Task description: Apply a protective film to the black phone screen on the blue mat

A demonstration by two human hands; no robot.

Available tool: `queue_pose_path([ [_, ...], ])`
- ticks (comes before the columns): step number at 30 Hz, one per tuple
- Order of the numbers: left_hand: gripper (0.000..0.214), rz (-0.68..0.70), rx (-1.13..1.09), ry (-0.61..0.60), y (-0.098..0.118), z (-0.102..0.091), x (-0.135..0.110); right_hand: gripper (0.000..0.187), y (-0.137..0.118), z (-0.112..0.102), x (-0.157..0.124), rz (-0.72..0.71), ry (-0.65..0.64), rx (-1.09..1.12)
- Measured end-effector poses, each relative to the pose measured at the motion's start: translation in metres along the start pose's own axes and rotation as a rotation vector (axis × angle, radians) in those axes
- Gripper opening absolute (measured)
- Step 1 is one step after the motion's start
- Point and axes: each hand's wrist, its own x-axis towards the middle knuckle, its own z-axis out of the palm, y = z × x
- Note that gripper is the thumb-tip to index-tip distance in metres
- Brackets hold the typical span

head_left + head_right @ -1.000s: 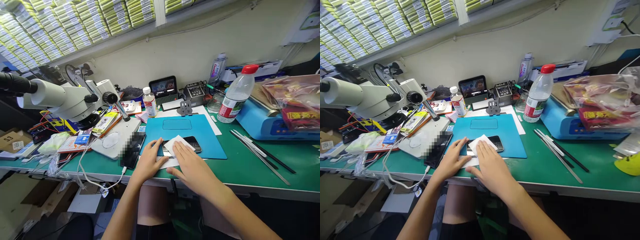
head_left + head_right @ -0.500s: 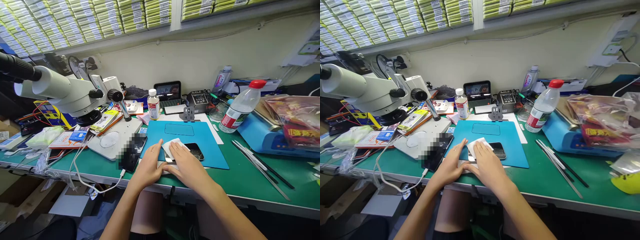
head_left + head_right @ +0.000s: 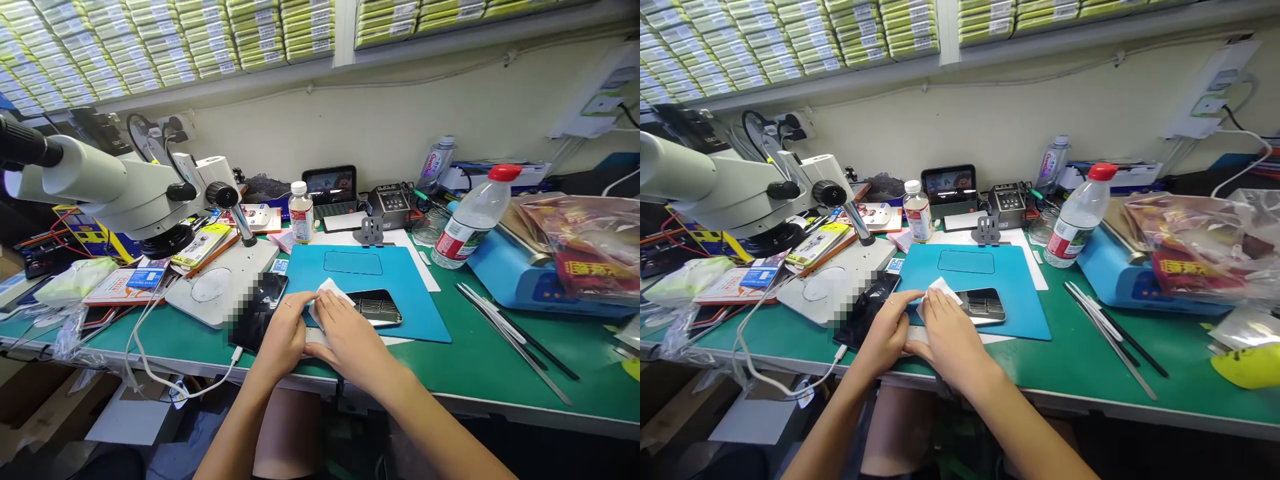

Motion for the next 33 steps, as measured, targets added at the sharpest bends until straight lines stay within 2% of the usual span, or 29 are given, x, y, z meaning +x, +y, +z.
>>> queue_pose_path([
  [6, 0.046, 0.031, 0.030, -0.032, 0.004, 0.000, -0.001, 0.083, -0.005, -0.001, -0.041, 0.004, 0.048, 0.015],
  [8, 0.045, 0.033, 0.038, -0.039, 0.006, 0.000, -0.001, 0.081, -0.002, -0.002, -0.039, 0.007, 0.044, 0.011],
  [13, 0.043, 0.031, 0.030, -0.054, 0.012, -0.004, -0.002, 0.080, 0.004, 0.001, -0.005, 0.010, 0.057, 0.006],
  [15, 0.042, 0.055, 0.019, -0.097, 0.015, -0.006, -0.002, 0.081, 0.005, 0.003, -0.010, 0.012, 0.071, 0.015],
  [20, 0.042, 0.088, -0.015, -0.158, 0.018, -0.009, -0.002, 0.075, 0.012, 0.001, -0.048, 0.033, 0.085, 0.028],
  [22, 0.043, 0.071, -0.029, -0.135, 0.016, -0.009, -0.002, 0.077, 0.012, -0.001, -0.044, 0.058, 0.060, 0.020],
  [27, 0.040, 0.045, -0.060, -0.098, 0.013, -0.009, -0.002, 0.100, -0.004, 0.000, -0.010, 0.117, 0.036, 0.053],
  [29, 0.040, 0.069, -0.067, -0.127, 0.014, -0.010, -0.002, 0.098, -0.009, 0.000, -0.015, 0.111, 0.052, 0.066],
  [33, 0.039, 0.096, -0.058, -0.209, 0.018, -0.012, -0.002, 0.089, -0.004, -0.002, -0.044, 0.094, 0.035, 0.045],
])
